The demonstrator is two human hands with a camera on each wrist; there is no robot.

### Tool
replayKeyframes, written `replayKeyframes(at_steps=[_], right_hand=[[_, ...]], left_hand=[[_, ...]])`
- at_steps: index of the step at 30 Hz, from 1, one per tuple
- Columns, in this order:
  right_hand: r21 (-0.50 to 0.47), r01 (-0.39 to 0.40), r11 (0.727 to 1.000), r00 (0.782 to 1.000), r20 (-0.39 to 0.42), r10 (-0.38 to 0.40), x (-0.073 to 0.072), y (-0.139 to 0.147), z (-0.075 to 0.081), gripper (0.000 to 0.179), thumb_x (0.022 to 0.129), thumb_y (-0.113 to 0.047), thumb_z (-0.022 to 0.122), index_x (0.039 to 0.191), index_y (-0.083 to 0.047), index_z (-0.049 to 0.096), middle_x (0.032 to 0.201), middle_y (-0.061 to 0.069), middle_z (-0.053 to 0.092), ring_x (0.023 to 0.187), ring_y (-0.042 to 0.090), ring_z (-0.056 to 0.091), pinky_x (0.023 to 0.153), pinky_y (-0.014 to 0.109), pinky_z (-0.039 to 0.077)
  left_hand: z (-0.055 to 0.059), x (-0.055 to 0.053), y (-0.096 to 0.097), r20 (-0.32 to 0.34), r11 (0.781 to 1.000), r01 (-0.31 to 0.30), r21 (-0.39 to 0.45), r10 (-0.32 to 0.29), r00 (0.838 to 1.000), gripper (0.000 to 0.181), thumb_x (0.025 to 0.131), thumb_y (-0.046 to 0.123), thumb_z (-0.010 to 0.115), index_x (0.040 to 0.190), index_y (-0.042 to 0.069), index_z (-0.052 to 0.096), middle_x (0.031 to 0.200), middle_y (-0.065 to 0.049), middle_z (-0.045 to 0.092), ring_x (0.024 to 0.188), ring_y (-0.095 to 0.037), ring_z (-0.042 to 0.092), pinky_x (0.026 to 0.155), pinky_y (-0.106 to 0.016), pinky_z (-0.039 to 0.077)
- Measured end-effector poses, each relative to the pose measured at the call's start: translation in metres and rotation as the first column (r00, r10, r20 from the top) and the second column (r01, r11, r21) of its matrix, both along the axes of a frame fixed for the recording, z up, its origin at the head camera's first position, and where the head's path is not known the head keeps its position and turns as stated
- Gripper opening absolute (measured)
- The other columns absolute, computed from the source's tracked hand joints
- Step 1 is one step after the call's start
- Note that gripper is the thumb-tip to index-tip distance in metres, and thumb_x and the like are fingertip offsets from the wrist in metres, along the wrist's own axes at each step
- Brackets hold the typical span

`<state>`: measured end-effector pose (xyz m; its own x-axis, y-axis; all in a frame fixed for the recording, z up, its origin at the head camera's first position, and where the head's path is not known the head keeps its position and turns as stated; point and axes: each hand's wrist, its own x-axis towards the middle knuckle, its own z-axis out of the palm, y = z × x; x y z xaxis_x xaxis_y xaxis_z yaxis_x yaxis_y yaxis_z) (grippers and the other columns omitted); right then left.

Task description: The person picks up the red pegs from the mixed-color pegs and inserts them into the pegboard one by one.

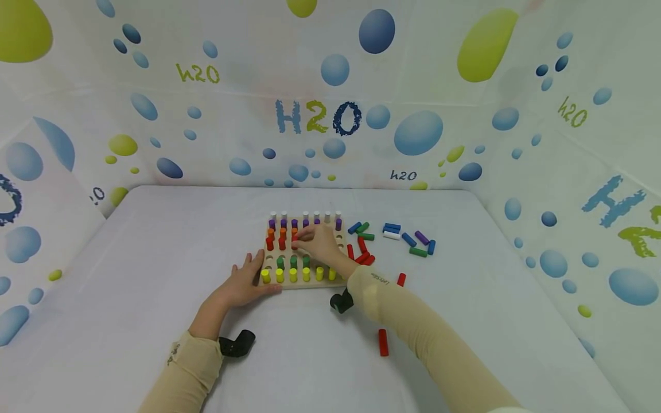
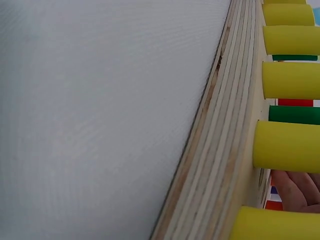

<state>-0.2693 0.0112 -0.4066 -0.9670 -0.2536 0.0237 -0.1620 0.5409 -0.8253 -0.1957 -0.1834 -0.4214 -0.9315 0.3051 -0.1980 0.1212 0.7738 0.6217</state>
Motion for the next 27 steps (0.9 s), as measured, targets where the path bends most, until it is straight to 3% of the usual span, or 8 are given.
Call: replayKeyframes(at_steps=[20,27], right_hand=[[0.014,0.017,1.000,0.998,0.054,-0.018,-0.001,0.004,0.000,0.020,0.080,-0.020,0.071,0.096,-0.008,0.069,0.089,0.000,0.070,0.083,0.011,0.064,0.078,0.024,0.051],[0.003,0.012,1.000,0.997,0.075,-0.012,0.000,0.014,0.006,0.024,0.081,-0.024,0.070,0.101,-0.011,0.068,0.095,0.000,0.068,0.088,0.012,0.063,0.076,0.024,0.052]], left_hand=[[0.000,0.002,0.001,0.010,1.000,-0.001,-0.001,0.001,1.000,0.102,0.080,0.052,0.063,0.144,-0.005,0.006,0.146,-0.030,0.008,0.135,-0.044,-0.001,0.103,-0.061,-0.003],[-0.001,0.002,0.001,0.011,1.000,-0.003,-0.009,0.003,1.000,0.102,0.080,0.053,0.061,0.144,-0.004,0.005,0.146,-0.031,0.005,0.134,-0.044,-0.002,0.104,-0.060,-0.003]])
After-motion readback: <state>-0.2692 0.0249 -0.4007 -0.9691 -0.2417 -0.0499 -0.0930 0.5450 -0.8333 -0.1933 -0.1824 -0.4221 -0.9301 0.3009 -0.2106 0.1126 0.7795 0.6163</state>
